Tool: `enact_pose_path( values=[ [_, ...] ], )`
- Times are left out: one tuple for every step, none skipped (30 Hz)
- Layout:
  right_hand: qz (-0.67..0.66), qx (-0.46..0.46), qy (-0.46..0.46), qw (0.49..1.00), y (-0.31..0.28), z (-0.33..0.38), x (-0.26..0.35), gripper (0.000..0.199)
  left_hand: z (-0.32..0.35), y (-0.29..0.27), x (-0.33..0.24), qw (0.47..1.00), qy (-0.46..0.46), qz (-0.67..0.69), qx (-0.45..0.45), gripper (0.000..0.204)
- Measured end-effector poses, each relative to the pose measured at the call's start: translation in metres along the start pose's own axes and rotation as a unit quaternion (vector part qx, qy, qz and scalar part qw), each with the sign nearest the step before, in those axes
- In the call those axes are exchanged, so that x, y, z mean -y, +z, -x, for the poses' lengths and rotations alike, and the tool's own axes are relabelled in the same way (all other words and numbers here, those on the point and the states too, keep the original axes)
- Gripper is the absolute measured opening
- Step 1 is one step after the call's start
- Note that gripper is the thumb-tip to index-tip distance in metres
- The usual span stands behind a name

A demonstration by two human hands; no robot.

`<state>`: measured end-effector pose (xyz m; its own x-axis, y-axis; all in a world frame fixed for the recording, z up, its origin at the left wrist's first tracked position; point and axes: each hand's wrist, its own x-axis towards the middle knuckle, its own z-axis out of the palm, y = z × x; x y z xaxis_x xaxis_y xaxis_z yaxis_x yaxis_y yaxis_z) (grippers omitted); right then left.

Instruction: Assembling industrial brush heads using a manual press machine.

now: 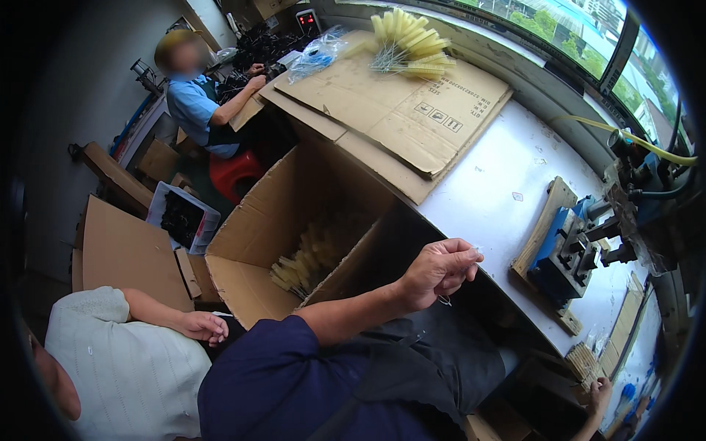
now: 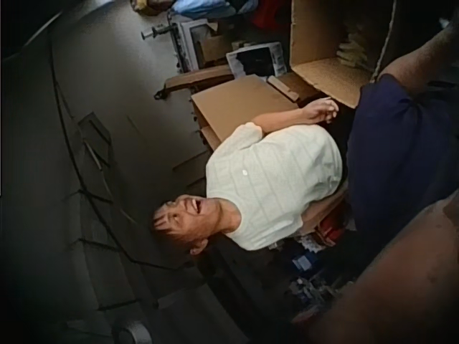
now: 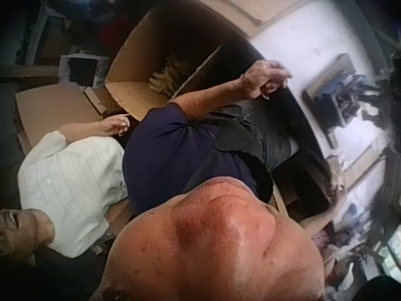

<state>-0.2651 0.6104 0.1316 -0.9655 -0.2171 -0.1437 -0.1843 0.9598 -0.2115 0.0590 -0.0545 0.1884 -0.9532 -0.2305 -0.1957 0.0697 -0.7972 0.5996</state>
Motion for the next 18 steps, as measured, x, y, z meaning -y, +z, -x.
enact_pose_path(
  values=[
    [-0.002,-0.015,0.004,1.000,0.002,0.006,-0.052,0.021,-0.001,0.001,0.001,1.000,-0.008,0.003,0.008,0.015],
    [-0.009,-0.008,-0.007,1.000,0.008,0.002,-0.043,0.021,0.000,0.003,0.003,1.000,-0.004,-0.002,-0.002,0.015],
    [-0.030,0.032,0.036,0.998,0.009,0.007,-0.036,0.021,0.001,0.005,0.005,1.000,0.003,-0.008,-0.013,0.015],
    [-0.044,0.064,0.092,0.993,-0.002,0.026,-0.022,0.021,0.001,0.007,0.007,1.000,-0.002,-0.009,-0.007,0.015],
    [-0.044,0.064,0.095,0.992,-0.001,0.029,-0.037,0.021,0.000,0.009,0.010,1.000,-0.006,-0.009,-0.002,0.015],
    [-0.068,0.054,0.110,0.990,0.004,0.032,-0.061,0.019,-0.001,0.011,0.013,1.000,-0.008,-0.009,-0.001,0.015],
    [-0.093,0.043,0.128,0.987,0.004,0.041,-0.071,0.017,-0.002,0.013,0.017,1.000,-0.012,-0.011,0.001,0.015],
    [-0.092,0.044,0.131,0.986,0.007,0.047,-0.081,0.017,-0.003,0.014,0.019,1.000,-0.016,-0.013,0.003,0.015],
    [-0.084,0.045,0.117,0.989,0.010,0.052,-0.090,0.018,-0.003,0.016,0.021,1.000,-0.019,-0.012,0.003,0.015],
    [-0.078,0.046,0.103,0.991,0.014,0.056,-0.098,0.018,-0.004,0.017,0.021,1.000,-0.015,-0.011,0.000,0.015],
    [-0.079,0.049,0.103,0.990,0.019,0.058,-0.096,0.018,-0.004,0.018,0.021,1.000,-0.010,-0.011,-0.005,0.015],
    [-0.111,0.064,0.127,0.984,0.025,0.062,-0.094,0.018,-0.005,0.018,0.019,1.000,-0.008,-0.011,-0.013,0.014],
    [-0.141,0.076,0.152,0.975,0.025,0.069,-0.082,0.018,-0.007,0.018,0.018,1.000,-0.011,-0.010,-0.012,0.014],
    [-0.173,0.072,0.153,0.970,0.034,0.073,-0.097,0.020,-0.009,0.017,0.017,1.000,0.000,0.003,-0.013,0.015],
    [-0.171,0.071,0.158,0.970,0.035,0.079,-0.100,0.020,-0.011,0.016,0.015,1.000,0.011,0.017,-0.014,0.015],
    [-0.154,0.091,0.175,0.968,0.033,0.078,-0.041,0.021,-0.009,0.012,0.010,0.999,0.024,0.016,-0.027,0.016],
    [-0.129,0.100,0.206,0.965,0.017,0.089,-0.007,0.022,-0.008,0.009,0.004,0.998,0.036,0.026,-0.032,0.016],
    [-0.144,0.088,0.200,0.965,0.016,0.099,-0.016,0.022,-0.011,0.004,0.000,0.997,0.046,0.057,-0.014,0.017]
  ],
)
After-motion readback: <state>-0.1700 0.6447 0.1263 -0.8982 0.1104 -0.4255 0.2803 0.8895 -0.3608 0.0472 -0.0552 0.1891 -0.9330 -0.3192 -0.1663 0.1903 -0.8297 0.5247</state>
